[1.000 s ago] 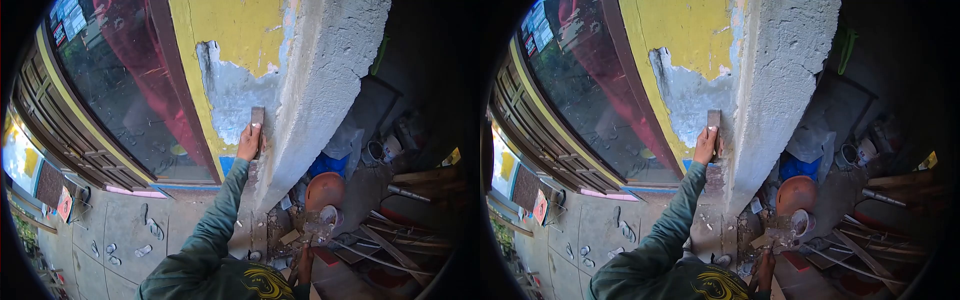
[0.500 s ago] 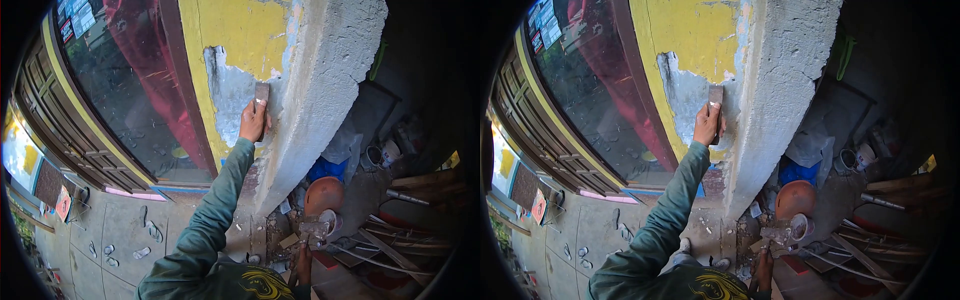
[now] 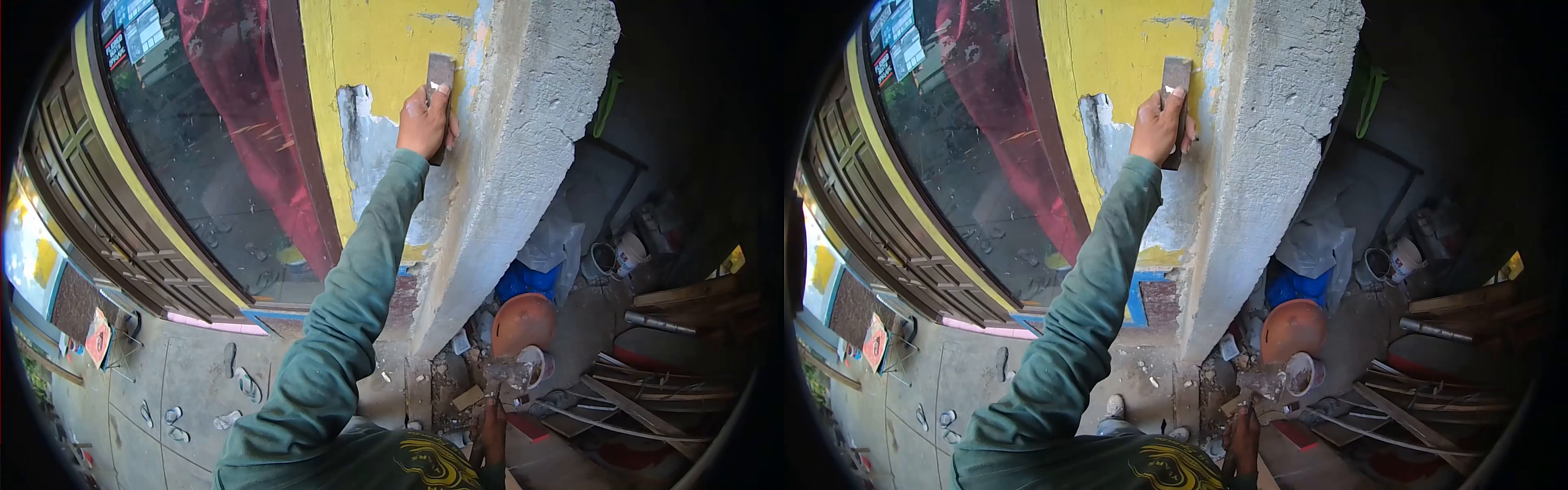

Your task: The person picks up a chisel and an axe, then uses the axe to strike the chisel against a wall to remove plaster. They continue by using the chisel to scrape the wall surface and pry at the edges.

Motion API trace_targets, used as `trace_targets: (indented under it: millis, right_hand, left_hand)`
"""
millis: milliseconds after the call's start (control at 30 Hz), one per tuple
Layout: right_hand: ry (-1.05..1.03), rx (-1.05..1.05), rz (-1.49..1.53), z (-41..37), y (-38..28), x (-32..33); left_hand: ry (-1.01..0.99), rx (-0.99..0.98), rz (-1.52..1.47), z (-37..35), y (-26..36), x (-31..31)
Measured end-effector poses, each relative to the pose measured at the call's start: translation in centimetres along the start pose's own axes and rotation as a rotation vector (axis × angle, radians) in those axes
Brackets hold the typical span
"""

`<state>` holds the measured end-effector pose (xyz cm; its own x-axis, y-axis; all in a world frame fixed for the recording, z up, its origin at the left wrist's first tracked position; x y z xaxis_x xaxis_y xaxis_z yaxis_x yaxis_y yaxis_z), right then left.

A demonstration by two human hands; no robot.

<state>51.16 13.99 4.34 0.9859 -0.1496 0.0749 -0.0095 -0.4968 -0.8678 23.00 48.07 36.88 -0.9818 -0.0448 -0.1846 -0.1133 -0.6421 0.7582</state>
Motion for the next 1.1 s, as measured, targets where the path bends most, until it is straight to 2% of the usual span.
trace_targets:
  millis: [67,200,300,500,600,800,900,1100]
  right_hand:
    - [0.013,0.030,0.009,-0.2,-0.3,-0.1]
    - [-0.010,0.052,0.016,0.0,0.5,0.1]
    - [-0.044,0.026,0.080,0.4,0.6,0.3]
    - [-0.039,-0.015,0.056,0.6,-0.4,-0.3]
    - [-0.065,-0.006,0.015,1.3,0.5,-0.3]
    - [-0.098,0.023,-0.011,1.3,1.5,-0.4]
    - [-0.088,0.008,-0.025,1.4,1.1,0.2]
    - [-0.039,0.016,0.031,0.9,-0.5,0.4]
  left_hand:
    - [-0.002,0.020,0.000,-1.0,-1.2,0.4]
    - [0.080,0.125,0.168,-8.2,-8.9,1.9]
    - [0.049,0.152,0.084,-8.6,-9.1,1.2]
    - [-0.044,0.183,0.098,-7.0,-6.3,1.3]
    - [0.044,0.113,0.084,-6.2,-4.7,1.4]
    - [0.035,0.189,0.088,-9.1,-8.2,0.8]
    - [0.034,0.219,0.070,-8.3,-7.6,-0.1]
    - [0.094,-0.008,0.008,-1.0,0.0,-0.7]
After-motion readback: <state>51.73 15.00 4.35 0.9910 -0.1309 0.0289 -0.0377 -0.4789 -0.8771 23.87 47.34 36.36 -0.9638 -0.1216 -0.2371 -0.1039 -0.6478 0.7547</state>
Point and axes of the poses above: each hand's wrist, its own z-axis towards the middle knuckle, its own x-axis out of the back of the hand, y = z × x, the point moved 2 cm from there along z, towards the middle knuckle, and after that the axes turned 3 degrees about -z, right-handed, at the moved point
